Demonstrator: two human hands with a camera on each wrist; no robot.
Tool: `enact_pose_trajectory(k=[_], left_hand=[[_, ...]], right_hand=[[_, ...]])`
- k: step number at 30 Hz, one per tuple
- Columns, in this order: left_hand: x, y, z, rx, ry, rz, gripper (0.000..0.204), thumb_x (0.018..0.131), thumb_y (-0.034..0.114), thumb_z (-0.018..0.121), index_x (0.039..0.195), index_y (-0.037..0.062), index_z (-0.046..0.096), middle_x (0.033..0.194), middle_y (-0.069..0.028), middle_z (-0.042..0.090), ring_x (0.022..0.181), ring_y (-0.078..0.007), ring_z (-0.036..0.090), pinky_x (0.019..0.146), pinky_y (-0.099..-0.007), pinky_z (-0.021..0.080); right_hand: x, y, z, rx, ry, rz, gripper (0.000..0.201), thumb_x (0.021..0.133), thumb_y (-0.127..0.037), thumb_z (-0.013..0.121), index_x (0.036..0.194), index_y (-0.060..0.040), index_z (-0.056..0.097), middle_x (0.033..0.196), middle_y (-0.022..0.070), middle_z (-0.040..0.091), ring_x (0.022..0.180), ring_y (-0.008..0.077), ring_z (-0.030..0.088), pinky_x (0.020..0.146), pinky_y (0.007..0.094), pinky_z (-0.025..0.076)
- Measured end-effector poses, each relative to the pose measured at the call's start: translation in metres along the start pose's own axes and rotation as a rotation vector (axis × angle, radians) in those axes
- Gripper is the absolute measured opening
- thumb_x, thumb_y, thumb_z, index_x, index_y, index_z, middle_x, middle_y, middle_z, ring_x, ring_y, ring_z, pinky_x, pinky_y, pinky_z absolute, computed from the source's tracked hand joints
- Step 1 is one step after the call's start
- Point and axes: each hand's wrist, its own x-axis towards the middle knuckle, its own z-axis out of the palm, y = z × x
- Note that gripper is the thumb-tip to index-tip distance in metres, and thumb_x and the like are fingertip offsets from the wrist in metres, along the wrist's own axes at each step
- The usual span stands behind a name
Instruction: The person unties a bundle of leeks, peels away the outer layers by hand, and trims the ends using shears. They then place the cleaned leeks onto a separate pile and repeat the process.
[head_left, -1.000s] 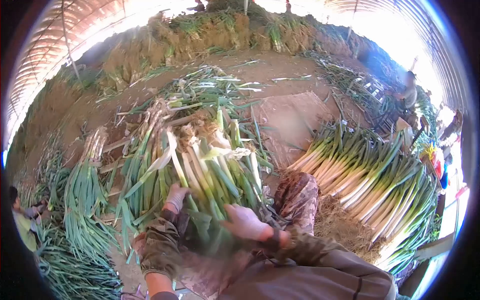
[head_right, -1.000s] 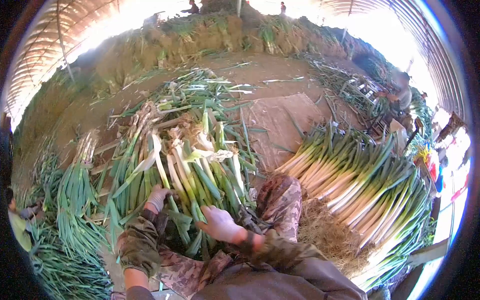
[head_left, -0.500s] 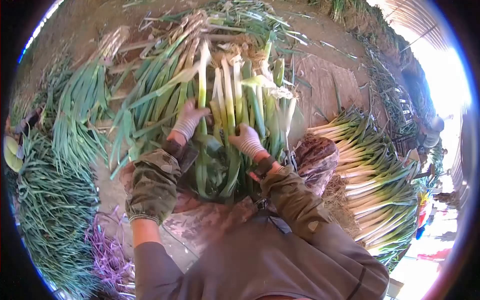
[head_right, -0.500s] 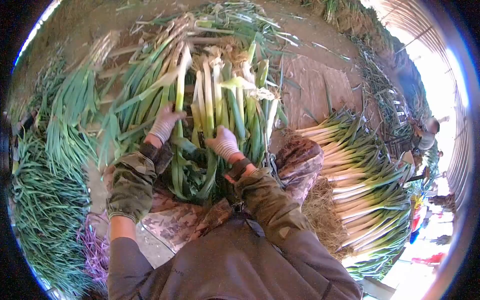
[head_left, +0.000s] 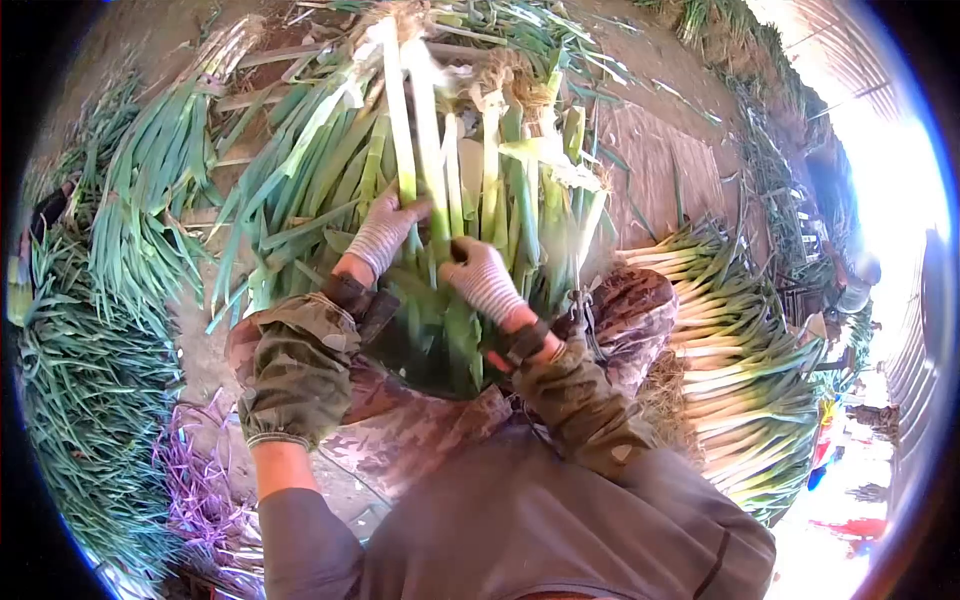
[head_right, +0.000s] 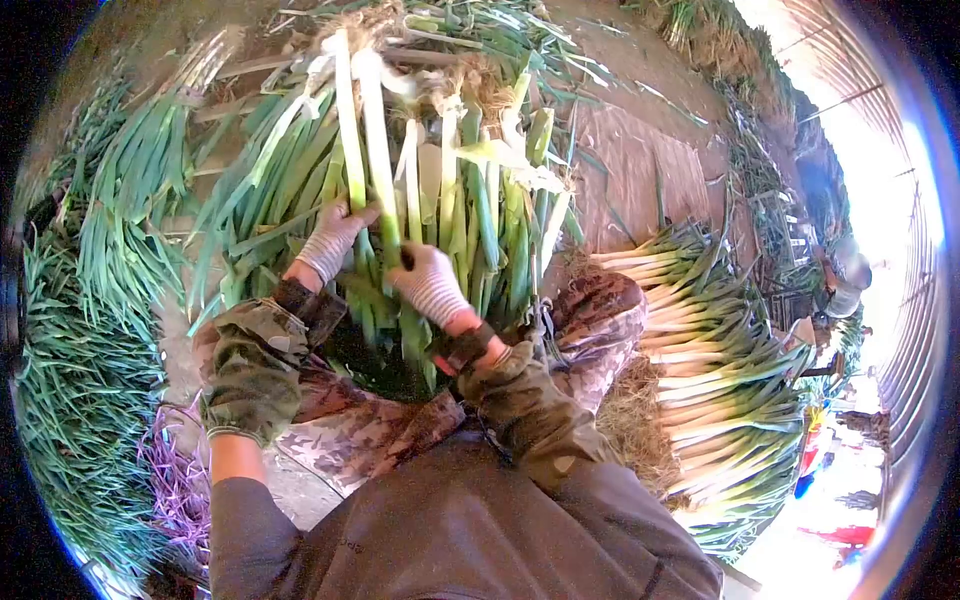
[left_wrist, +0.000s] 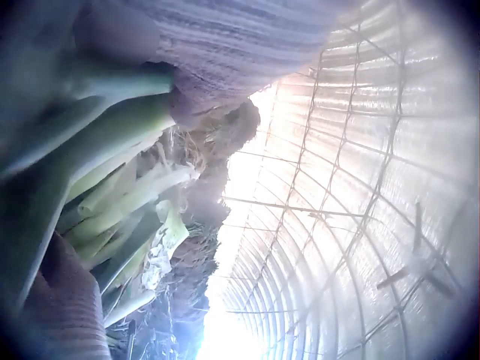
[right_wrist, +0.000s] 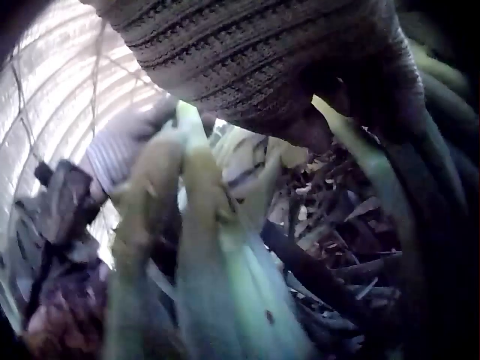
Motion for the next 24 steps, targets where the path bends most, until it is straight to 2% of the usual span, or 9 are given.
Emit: enact_pose_trajectory(k=[3,4,6,7,8,10,17,21,24], left_hand=[[0.005,-0.023,-0.008,-0.029,0.021,-0.074,0.035,0.093,0.022,0.07,0.121,0.0022,0.064,0.104,-0.0055,0.069,0.09,-0.0162,0.062,0.082,-0.0296,0.049],[0.008,-0.033,-0.013,-0.205,-0.015,-0.052,0.031,0.093,0.023,0.07,0.114,0.0012,0.065,0.102,-0.0071,0.07,0.088,-0.0157,0.062,0.079,-0.0297,0.05],[0.012,-0.029,-0.022,-0.108,0.084,-0.04,0.029,0.096,0.023,0.066,0.109,-0.0021,0.059,0.09,-0.0137,0.071,0.068,-0.0227,0.069,0.056,-0.0343,0.057],[-0.012,0.011,-0.013,-0.058,0.096,-0.123,0.027,0.097,0.022,0.066,0.107,-0.0019,0.059,0.088,-0.0126,0.07,0.069,-0.0232,0.069,0.059,-0.0361,0.058],[-0.004,0.001,-0.019,-0.13,0.076,-0.097,0.027,0.096,0.022,0.067,0.106,-0.0009,0.059,0.085,-0.0114,0.07,0.068,-0.0222,0.068,0.063,-0.0365,0.058],[0.001,-0.005,-0.023,-0.108,0.068,-0.064,0.026,0.096,0.021,0.067,0.106,-0.0006,0.059,0.085,-0.0112,0.07,0.068,-0.022,0.067,0.065,-0.0366,0.057],[0.005,-0.012,-0.014,0.007,0.043,-0.01,0.03,0.091,0.022,0.073,0.106,-0.0022,0.068,0.089,-0.0082,0.07,0.076,-0.0161,0.061,0.072,-0.0321,0.05],[0.008,-0.018,-0.017,0.07,0.099,0.041,0.034,0.09,0.023,0.074,0.111,-0.0025,0.067,0.094,-0.0083,0.069,0.081,-0.0164,0.06,0.077,-0.0325,0.05],[0.003,-0.012,-0.015,0.062,0.107,0.023,0.033,0.091,0.022,0.073,0.112,-0.0025,0.066,0.095,-0.008,0.07,0.081,-0.016,0.06,0.077,-0.032,0.05]], right_hand=[[-0.008,0.027,0.033,-0.058,0.142,-0.267,0.047,0.085,-0.025,0.069,0.121,0.0048,0.063,0.098,0.0286,0.068,0.094,0.0412,0.068,0.09,0.0405,0.053],[-0.008,0.034,0.032,0.01,0.139,-0.236,0.045,0.086,-0.026,0.068,0.119,0.0037,0.064,0.097,0.0271,0.069,0.093,0.0403,0.068,0.089,0.041,0.053],[-0.001,0.039,0.023,0.144,0.138,-0.178,0.04,0.088,-0.028,0.065,0.115,0.0014,0.067,0.096,0.0243,0.07,0.092,0.0386,0.069,0.087,0.0419,0.054],[0.002,0.037,0.018,-0.037,0.287,-0.119,0.034,0.091,-0.03,0.062,0.105,-0.0006,0.069,0.092,0.02,0.072,0.091,0.0374,0.069,0.083,0.044,0.054],[0.009,0.045,0.019,-0.172,0.347,-0.101,0.031,0.093,-0.031,0.06,0.101,-0.0016,0.068,0.095,0.0202,0.071,0.092,0.0378,0.069,0.082,0.0462,0.054],[0.023,0.056,0.026,-0.498,0.219,0.073,0.029,0.093,-0.029,0.059,0.103,-0.002,0.066,0.101,0.0233,0.07,0.095,0.0387,0.069,0.083,0.0471,0.054],[0.044,0.069,0.071,-0.38,0.2,0.329,0.032,0.085,-0.027,0.064,0.106,-0.0026,0.065,0.103,0.0243,0.069,0.1,0.0408,0.067,0.088,0.0472,0.053],[0.064,0.07,0.063,-0.385,0.204,0.029,0.022,0.082,-0.025,0.064,0.095,-0.0086,0.07,0.096,0.0173,0.071,0.096,0.0365,0.068,0.086,0.046,0.053],[0.08,0.058,0.049,-0.314,0.182,-0.048,0.026,0.082,-0.03,0.066,0.096,-0.0082,0.069,0.095,0.0194,0.071,0.094,0.0374,0.068,0.085,0.0463,0.053]])
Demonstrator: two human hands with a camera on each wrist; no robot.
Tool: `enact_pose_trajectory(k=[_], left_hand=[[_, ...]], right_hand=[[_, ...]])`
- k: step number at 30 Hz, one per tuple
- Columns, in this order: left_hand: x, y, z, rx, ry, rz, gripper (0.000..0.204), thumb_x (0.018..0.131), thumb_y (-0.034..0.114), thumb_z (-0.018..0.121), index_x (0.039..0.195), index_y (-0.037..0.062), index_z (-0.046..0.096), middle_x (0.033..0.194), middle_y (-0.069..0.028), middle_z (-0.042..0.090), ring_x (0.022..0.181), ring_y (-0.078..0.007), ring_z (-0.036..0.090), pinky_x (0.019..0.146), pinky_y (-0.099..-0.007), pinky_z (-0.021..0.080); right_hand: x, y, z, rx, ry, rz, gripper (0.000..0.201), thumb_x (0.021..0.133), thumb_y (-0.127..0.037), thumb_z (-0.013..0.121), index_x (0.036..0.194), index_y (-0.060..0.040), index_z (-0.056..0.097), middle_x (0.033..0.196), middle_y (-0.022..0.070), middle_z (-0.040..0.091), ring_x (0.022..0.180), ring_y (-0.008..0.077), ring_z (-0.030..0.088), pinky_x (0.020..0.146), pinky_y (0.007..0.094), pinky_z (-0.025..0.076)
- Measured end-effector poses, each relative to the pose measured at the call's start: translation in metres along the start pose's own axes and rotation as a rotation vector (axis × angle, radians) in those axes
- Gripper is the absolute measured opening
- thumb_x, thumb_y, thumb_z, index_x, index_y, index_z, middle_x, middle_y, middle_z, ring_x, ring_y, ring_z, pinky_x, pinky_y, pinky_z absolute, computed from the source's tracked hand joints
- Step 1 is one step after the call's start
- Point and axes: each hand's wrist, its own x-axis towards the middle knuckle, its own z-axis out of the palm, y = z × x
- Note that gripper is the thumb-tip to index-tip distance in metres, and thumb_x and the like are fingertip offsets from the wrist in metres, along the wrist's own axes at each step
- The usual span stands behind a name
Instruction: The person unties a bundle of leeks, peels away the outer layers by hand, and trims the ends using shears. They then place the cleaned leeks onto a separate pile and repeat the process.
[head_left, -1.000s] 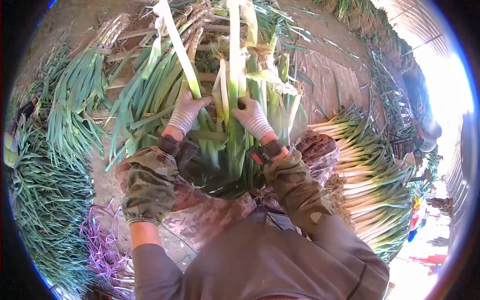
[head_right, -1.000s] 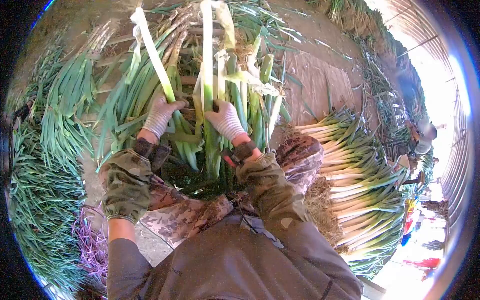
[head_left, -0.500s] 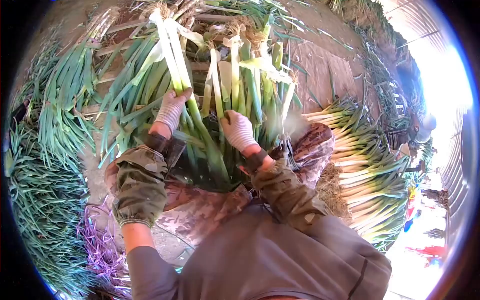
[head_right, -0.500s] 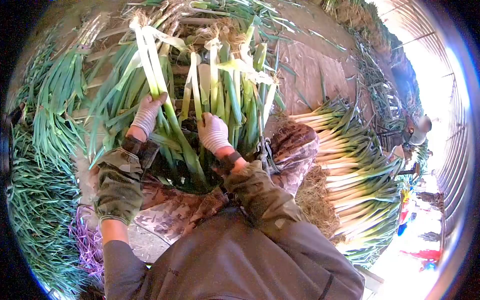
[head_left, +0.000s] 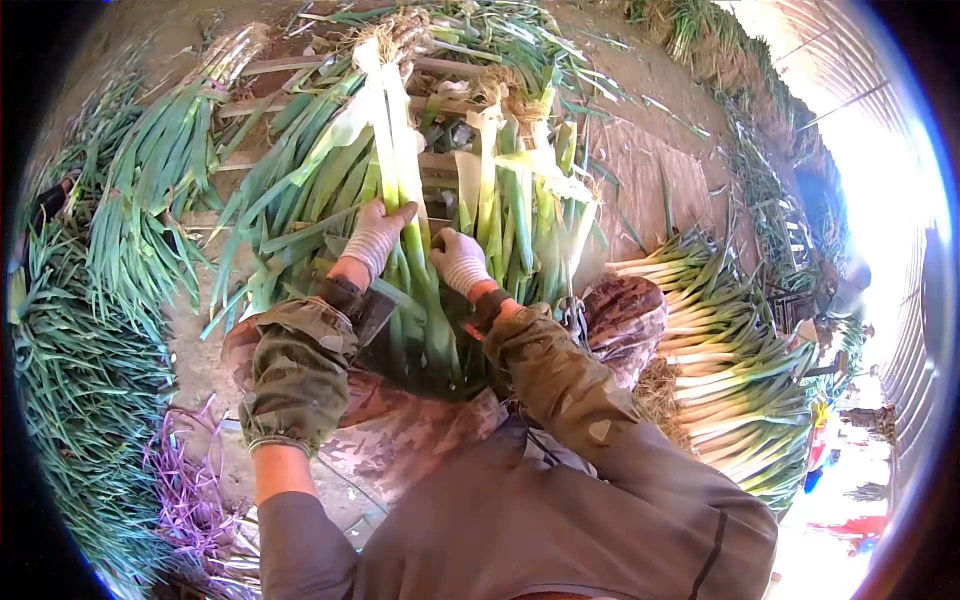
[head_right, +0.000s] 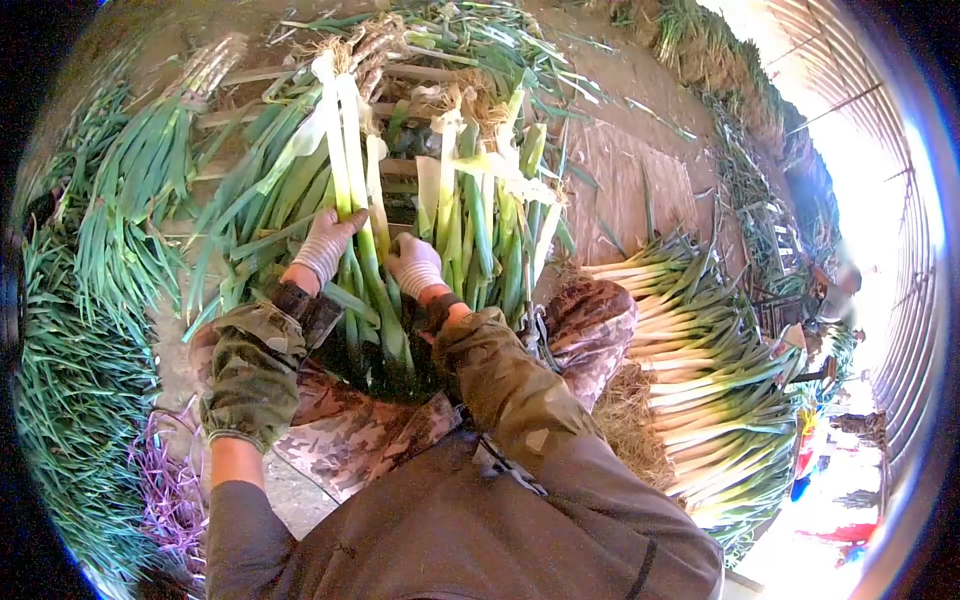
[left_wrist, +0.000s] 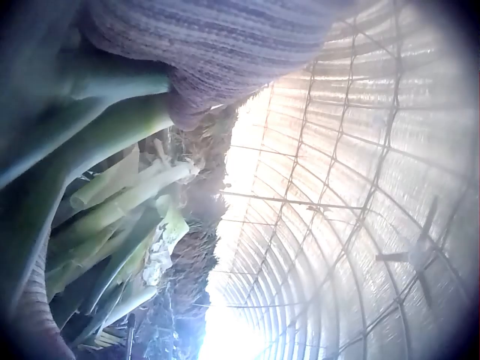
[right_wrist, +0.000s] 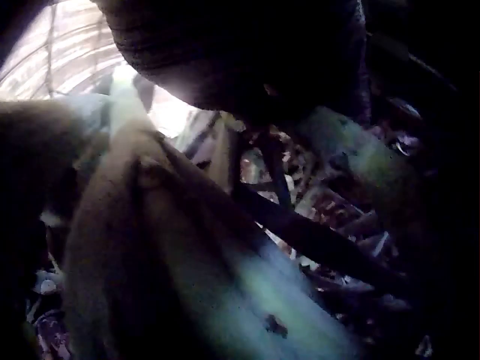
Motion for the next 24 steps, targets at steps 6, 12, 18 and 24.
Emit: enact_pose_trajectory(k=[6,12,18,24], left_hand=[[-0.006,0.006,-0.002,-0.034,-0.004,-0.001,0.03,0.091,0.02,0.071,0.111,-0.0031,0.066,0.096,-0.0077,0.07,0.082,-0.0152,0.061,0.076,-0.0317,0.05],[-0.006,0.006,-0.001,-0.009,0.032,0.052,0.032,0.09,0.022,0.074,0.108,-0.0037,0.066,0.094,-0.0089,0.069,0.08,-0.015,0.06,0.075,-0.0309,0.05],[-0.004,0.036,0.0,-0.077,0.106,0.028,0.03,0.093,0.025,0.07,0.105,-0.0026,0.067,0.088,-0.0054,0.068,0.076,-0.0127,0.058,0.072,-0.0308,0.049],[0.003,0.034,0.009,0.009,0.076,0.052,0.033,0.092,0.024,0.071,0.109,-0.0043,0.066,0.093,-0.0077,0.07,0.08,-0.0156,0.061,0.076,-0.0317,0.05]], right_hand=[[-0.001,0.022,0.038,-0.101,-0.249,0.029,0.045,0.086,-0.031,0.066,0.115,0.0038,0.057,0.105,0.0284,0.066,0.102,0.0453,0.064,0.09,0.0475,0.051],[-0.009,0.028,0.045,0.169,-0.007,0.005,0.043,0.086,-0.025,0.07,0.116,0.0023,0.056,0.101,0.0264,0.068,0.093,0.0397,0.068,0.082,0.0428,0.053],[0.019,-0.024,-0.061,0.415,0.24,-0.104,0.041,0.086,-0.021,0.07,0.113,0.0055,0.053,0.096,0.0236,0.067,0.087,0.034,0.067,0.081,0.0412,0.053],[0.008,-0.045,-0.075,0.565,0.141,-0.141,0.035,0.09,-0.018,0.063,0.115,0.0063,0.057,0.098,0.0199,0.068,0.088,0.0264,0.066,0.08,0.0363,0.052]])
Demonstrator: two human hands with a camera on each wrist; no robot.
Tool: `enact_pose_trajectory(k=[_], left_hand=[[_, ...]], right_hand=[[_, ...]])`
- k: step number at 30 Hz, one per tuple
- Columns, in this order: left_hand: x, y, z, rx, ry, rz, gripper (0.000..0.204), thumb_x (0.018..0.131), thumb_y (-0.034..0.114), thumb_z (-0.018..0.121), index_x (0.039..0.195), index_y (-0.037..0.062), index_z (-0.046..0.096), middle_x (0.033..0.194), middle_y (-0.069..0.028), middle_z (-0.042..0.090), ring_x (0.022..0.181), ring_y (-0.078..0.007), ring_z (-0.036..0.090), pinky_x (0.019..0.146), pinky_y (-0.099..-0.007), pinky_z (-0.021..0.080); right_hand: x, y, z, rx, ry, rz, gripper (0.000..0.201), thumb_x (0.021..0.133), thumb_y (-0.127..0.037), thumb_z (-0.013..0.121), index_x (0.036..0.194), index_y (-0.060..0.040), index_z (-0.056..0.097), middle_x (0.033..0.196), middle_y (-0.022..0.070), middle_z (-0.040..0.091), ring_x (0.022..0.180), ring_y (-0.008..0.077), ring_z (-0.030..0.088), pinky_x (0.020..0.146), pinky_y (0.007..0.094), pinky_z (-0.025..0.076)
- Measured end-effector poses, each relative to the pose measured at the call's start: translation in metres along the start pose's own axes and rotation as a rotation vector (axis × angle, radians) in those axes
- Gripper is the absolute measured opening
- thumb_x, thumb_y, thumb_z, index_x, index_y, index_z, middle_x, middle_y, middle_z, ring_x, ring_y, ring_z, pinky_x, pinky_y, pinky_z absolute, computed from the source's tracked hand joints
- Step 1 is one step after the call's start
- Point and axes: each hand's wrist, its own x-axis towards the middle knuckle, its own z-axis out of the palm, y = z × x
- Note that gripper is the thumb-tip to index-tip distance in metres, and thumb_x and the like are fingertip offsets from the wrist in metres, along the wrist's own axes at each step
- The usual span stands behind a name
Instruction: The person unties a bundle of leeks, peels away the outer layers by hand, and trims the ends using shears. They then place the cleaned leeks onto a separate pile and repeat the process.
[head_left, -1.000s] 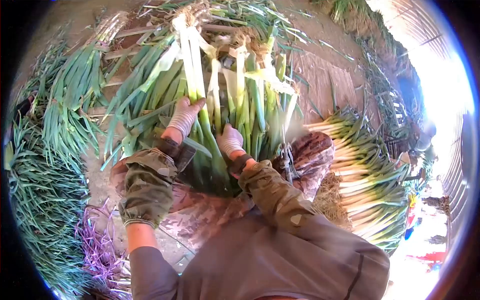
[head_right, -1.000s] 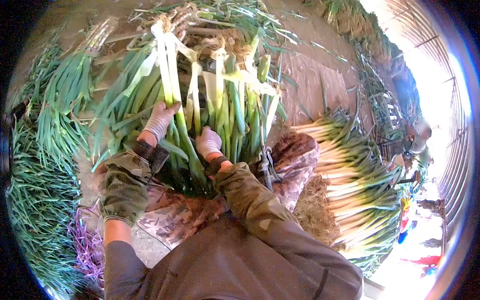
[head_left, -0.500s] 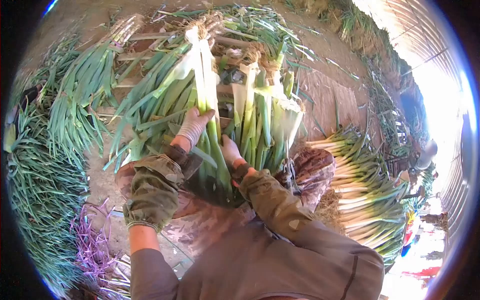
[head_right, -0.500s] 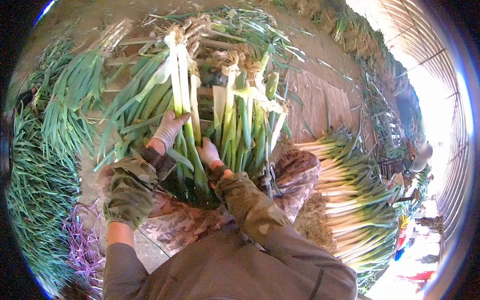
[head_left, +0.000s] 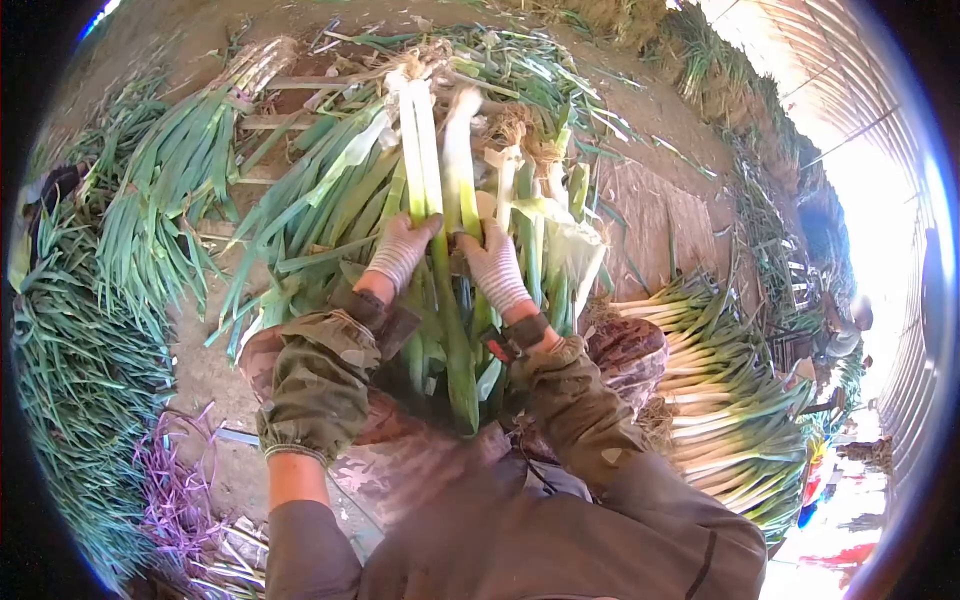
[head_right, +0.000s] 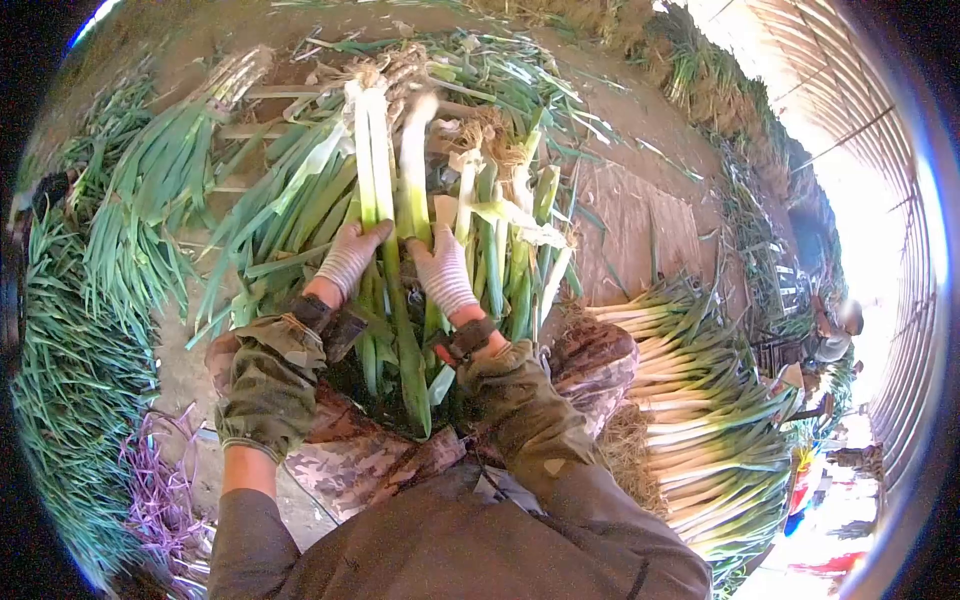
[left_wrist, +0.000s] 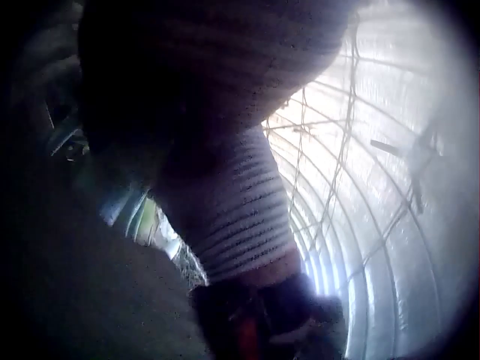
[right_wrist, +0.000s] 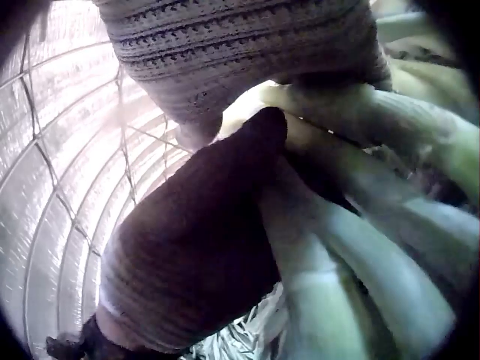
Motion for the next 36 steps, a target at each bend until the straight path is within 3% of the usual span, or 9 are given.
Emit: enact_pose_trajectory(k=[5,11,13,15,19,24,27,31,36], left_hand=[[-0.003,-0.019,0.013,0.189,-0.083,0.188,0.041,0.093,0.028,0.069,0.115,-0.0065,0.062,0.103,-0.0207,0.071,0.094,-0.0276,0.068,0.084,-0.037,0.051],[-0.03,-0.015,0.037,0.53,-0.261,0.216,0.048,0.095,0.032,0.061,0.124,-0.0054,0.05,0.106,-0.028,0.067,0.103,-0.0422,0.065,0.089,-0.0455,0.05],[-0.041,-0.009,0.038,0.734,-0.546,0.558,0.054,0.093,0.034,0.063,0.125,-0.0055,0.047,0.105,-0.0287,0.067,0.102,-0.0431,0.065,0.09,-0.0463,0.05],[-0.061,0.003,0.036,0.719,-0.604,0.334,0.062,0.085,0.032,0.074,0.126,-0.0085,0.05,0.111,-0.028,0.066,0.103,-0.0416,0.065,0.091,-0.043,0.052],[-0.058,0.031,0.034,1.083,-0.636,0.344,0.06,0.08,0.038,0.08,0.117,-0.0056,0.06,0.097,-0.0224,0.071,0.085,-0.0388,0.07,0.079,-0.0433,0.056],[-0.038,0.078,0.001,0.491,0.088,0.529,0.043,0.082,0.022,0.081,0.116,0.0009,0.065,0.113,-0.0128,0.07,0.095,-0.0221,0.068,0.085,-0.0324,0.054],[-0.004,0.1,-0.009,0.54,0.321,0.861,0.091,0.078,0.007,0.082,0.152,0.0041,0.029,0.143,-0.0175,0.046,0.136,-0.0304,0.042,0.106,-0.0414,0.045],[0.081,0.108,0.001,0.261,-0.167,0.89,0.069,0.086,0.014,0.076,0.143,0.0014,0.04,0.135,-0.0176,0.052,0.126,-0.0264,0.051,0.097,-0.0379,0.052],[0.126,0.113,-0.001,0.173,-0.729,0.217,0.07,0.088,0.026,0.076,0.142,-0.0016,0.041,0.132,-0.0147,0.055,0.122,-0.0262,0.054,0.095,-0.0366,0.051]], right_hand=[[-0.004,0.001,0.002,-0.163,0.013,-0.025,0.041,0.096,-0.03,0.06,0.117,0.0048,0.056,0.1,0.031,0.066,0.095,0.0479,0.064,0.083,0.0472,0.051],[-0.014,0.001,-0.013,-0.164,0.0,-0.068,0.079,0.092,-0.054,0.062,0.139,0.006,0.042,0.116,0.0305,0.064,0.111,0.0406,0.064,0.094,0.0425,0.05],[-0.017,-0.003,-0.023,-0.209,-0.037,0.024,0.098,0.082,-0.052,0.074,0.147,0.007,0.031,0.123,0.0285,0.062,0.116,0.035,0.062,0.099,0.0389,0.049],[-0.024,-0.009,-0.033,-0.149,-0.035,0.02,0.097,0.079,-0.044,0.077,0.147,0.0069,0.031,0.122,0.0283,0.063,0.114,0.0337,0.063,0.099,0.0382,0.05],[-0.031,-0.009,-0.048,-0.052,0.01,0.03,0.092,0.075,-0.031,0.077,0.146,0.0078,0.033,0.119,0.0261,0.065,0.108,0.0295,0.066,0.096,0.0357,0.051],[-0.035,0.008,-0.063,-0.034,-0.002,-0.04,0.073,0.079,-0.025,0.075,0.139,0.0038,0.045,0.104,0.0197,0.07,0.09,0.0246,0.069,0.079,0.035,0.058],[-0.055,-0.014,-0.073,-0.124,-0.044,0.081,0.072,0.076,-0.026,0.076,0.136,0.002,0.049,0.099,0.0211,0.069,0.087,0.0286,0.069,0.079,0.0375,0.057],[-0.086,-0.043,-0.076,0.104,-0.039,-0.044,0.08,0.071,-0.024,0.076,0.139,0.001,0.043,0.09,0.0212,0.07,0.079,0.03,0.069,0.072,0.0377,0.056],[-0.093,-0.035,-0.072,-0.006,-0.046,-0.184,0.091,0.068,-0.024,0.075,0.145,0.0027,0.036,0.081,0.0199,0.068,0.076,0.0319,0.07,0.069,0.0381,0.055]])
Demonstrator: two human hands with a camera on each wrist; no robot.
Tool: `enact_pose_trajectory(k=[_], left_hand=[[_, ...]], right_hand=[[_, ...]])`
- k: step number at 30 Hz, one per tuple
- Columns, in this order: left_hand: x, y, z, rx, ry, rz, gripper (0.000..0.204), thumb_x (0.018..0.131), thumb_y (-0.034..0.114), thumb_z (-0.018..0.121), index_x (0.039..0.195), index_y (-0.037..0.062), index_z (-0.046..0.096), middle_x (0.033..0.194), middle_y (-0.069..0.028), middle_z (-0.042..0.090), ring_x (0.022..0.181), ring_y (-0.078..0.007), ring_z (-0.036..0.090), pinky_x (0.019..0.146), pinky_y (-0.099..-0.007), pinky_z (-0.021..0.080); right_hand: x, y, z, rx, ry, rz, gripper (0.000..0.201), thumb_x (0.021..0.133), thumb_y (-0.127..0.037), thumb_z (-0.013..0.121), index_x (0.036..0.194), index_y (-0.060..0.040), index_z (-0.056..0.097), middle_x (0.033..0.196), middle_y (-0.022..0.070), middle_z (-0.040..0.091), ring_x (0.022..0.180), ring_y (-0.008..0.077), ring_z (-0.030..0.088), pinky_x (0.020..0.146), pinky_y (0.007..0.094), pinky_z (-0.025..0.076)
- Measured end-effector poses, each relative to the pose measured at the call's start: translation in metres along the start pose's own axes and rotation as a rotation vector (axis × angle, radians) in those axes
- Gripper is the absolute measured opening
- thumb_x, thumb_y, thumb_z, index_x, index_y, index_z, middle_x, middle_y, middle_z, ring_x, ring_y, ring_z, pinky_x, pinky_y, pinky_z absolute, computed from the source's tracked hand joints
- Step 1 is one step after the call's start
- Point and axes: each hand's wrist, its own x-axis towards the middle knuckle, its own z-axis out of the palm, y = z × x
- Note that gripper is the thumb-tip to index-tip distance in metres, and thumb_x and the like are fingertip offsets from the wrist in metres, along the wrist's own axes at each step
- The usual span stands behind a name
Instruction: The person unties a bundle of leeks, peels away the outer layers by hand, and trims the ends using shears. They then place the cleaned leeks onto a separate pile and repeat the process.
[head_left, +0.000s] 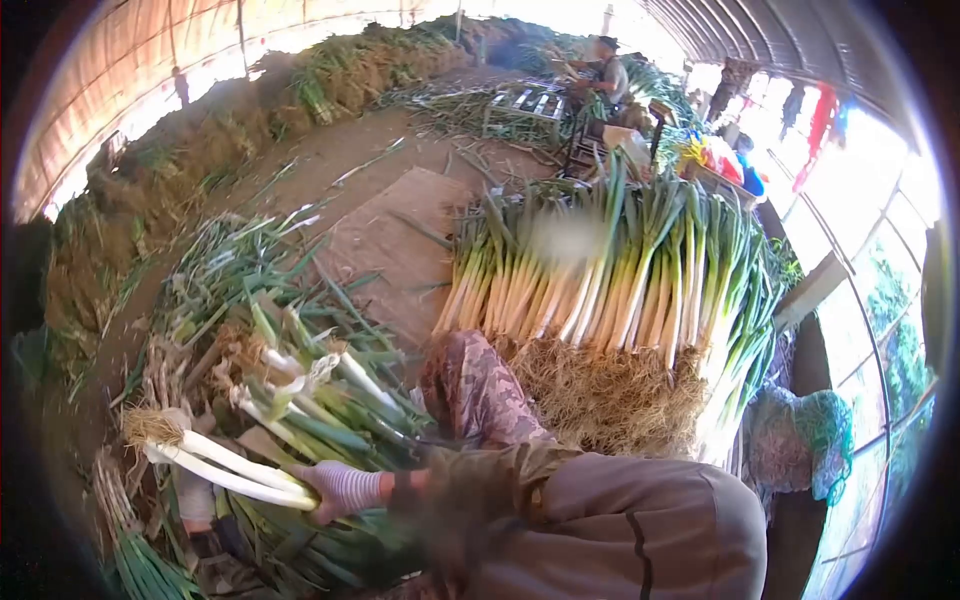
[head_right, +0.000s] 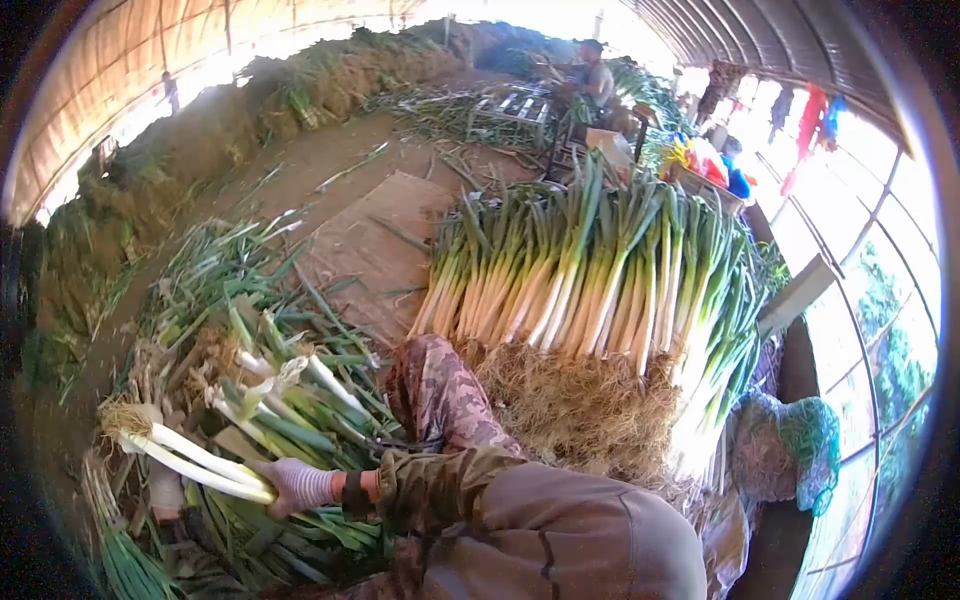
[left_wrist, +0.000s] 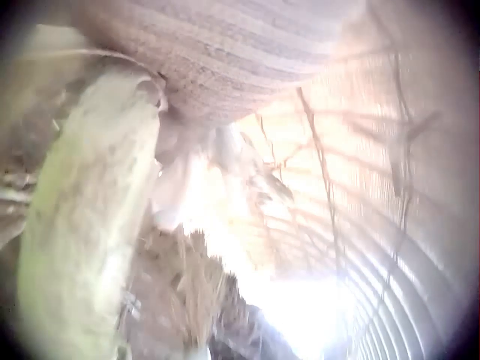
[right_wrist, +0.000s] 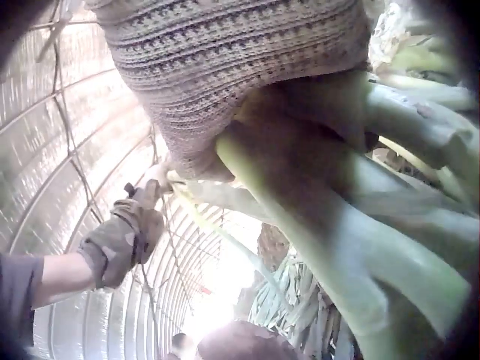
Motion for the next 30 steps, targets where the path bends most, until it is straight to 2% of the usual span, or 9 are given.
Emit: enact_pose_trajectory(k=[4,7,10,14,18,21,25,26,30], left_hand=[[0.012,-0.055,-0.051,0.103,0.038,-0.067,0.037,0.096,0.023,0.065,0.121,-0.0019,0.055,0.099,-0.0046,0.064,0.086,-0.0182,0.062,0.078,-0.0343,0.054],[-0.017,0.032,0.002,0.241,0.139,-0.082,0.04,0.09,0.012,0.068,0.125,-0.0007,0.053,0.109,-0.0084,0.062,0.094,-0.0172,0.062,0.072,-0.0302,0.053],[-0.029,0.107,-0.04,0.415,0.248,-0.085,0.042,0.089,0.009,0.067,0.127,-0.0003,0.051,0.113,-0.01,0.062,0.099,-0.019,0.062,0.075,-0.0307,0.054],[-0.048,0.168,-0.011,0.711,0.425,-0.002,0.043,0.088,0.014,0.069,0.125,-0.0006,0.053,0.112,-0.0115,0.063,0.099,-0.0218,0.063,0.078,-0.0324,0.054],[-0.052,0.152,0.032,0.826,0.314,-0.063,0.044,0.087,0.018,0.07,0.124,-0.0008,0.054,0.112,-0.0129,0.064,0.1,-0.0245,0.063,0.081,-0.0342,0.053],[-0.052,0.129,0.066,0.846,0.2,-0.086,0.045,0.087,0.022,0.071,0.123,-0.001,0.055,0.111,-0.014,0.064,0.1,-0.0265,0.064,0.082,-0.0354,0.053],[-0.042,0.128,0.108,0.924,0.052,-0.001,0.047,0.086,0.026,0.072,0.121,-0.0012,0.057,0.11,-0.0155,0.066,0.101,-0.0293,0.064,0.085,-0.0372,0.053],[-0.038,0.137,0.115,0.972,0.034,0.025,0.048,0.086,0.028,0.072,0.121,-0.0013,0.057,0.11,-0.0158,0.066,0.101,-0.0299,0.064,0.086,-0.0376,0.053],[0.032,0.192,0.128,1.215,0.108,0.194,0.05,0.085,0.032,0.074,0.119,-0.0015,0.059,0.11,-0.0173,0.067,0.102,-0.0327,0.065,0.088,-0.0393,0.052]], right_hand=[[-0.011,-0.004,-0.019,0.07,0.0,0.032,0.091,0.068,-0.025,0.077,0.145,0.0027,0.036,0.082,0.0199,0.069,0.076,0.0325,0.07,0.069,0.0384,0.055],[-0.011,0.003,-0.016,0.018,0.01,0.049,0.092,0.069,-0.025,0.077,0.146,0.002,0.035,0.083,0.0202,0.069,0.077,0.0326,0.07,0.071,0.0389,0.055],[-0.02,0.003,-0.018,0.029,-0.009,0.062,0.092,0.069,-0.025,0.077,0.147,0.0005,0.035,0.085,0.0207,0.069,0.079,0.0332,0.07,0.074,0.0394,0.055],[-0.033,0.001,-0.043,-0.004,0.008,0.256,0.091,0.069,-0.024,0.077,0.147,-0.0017,0.036,0.09,0.0203,0.069,0.082,0.0321,0.07,0.076,0.0386,0.056],[-0.023,0.014,-0.089,0.228,0.209,0.399,0.087,0.073,-0.023,0.077,0.147,0.0,0.037,0.101,0.02,0.068,0.093,0.0292,0.067,0.088,0.0365,0.053],[-0.014,0.04,-0.097,0.302,0.369,0.272,0.089,0.073,-0.024,0.074,0.15,-0.0009,0.034,0.114,0.0209,0.066,0.103,0.0289,0.064,0.094,0.0347,0.051],[-0.029,0.046,-0.115,0.292,0.321,0.155,0.09,0.073,-0.019,0.078,0.149,0.001,0.035,0.131,0.0182,0.059,0.12,0.0276,0.056,0.108,0.0358,0.043],[-0.026,0.057,-0.11,0.4,0.426,-0.005,0.087,0.072,-0.016,0.08,0.146,0.0037,0.039,0.128,0.0166,0.061,0.116,0.0258,0.058,0.105,0.0365,0.046],[-0.03,0.075,-0.107,0.535,0.326,0.168,0.072,0.079,-0.01,0.076,0.142,0.0,0.043,0.111,0.005,0.06,0.093,0.0126,0.057,0.081,0.0289,0.051]])
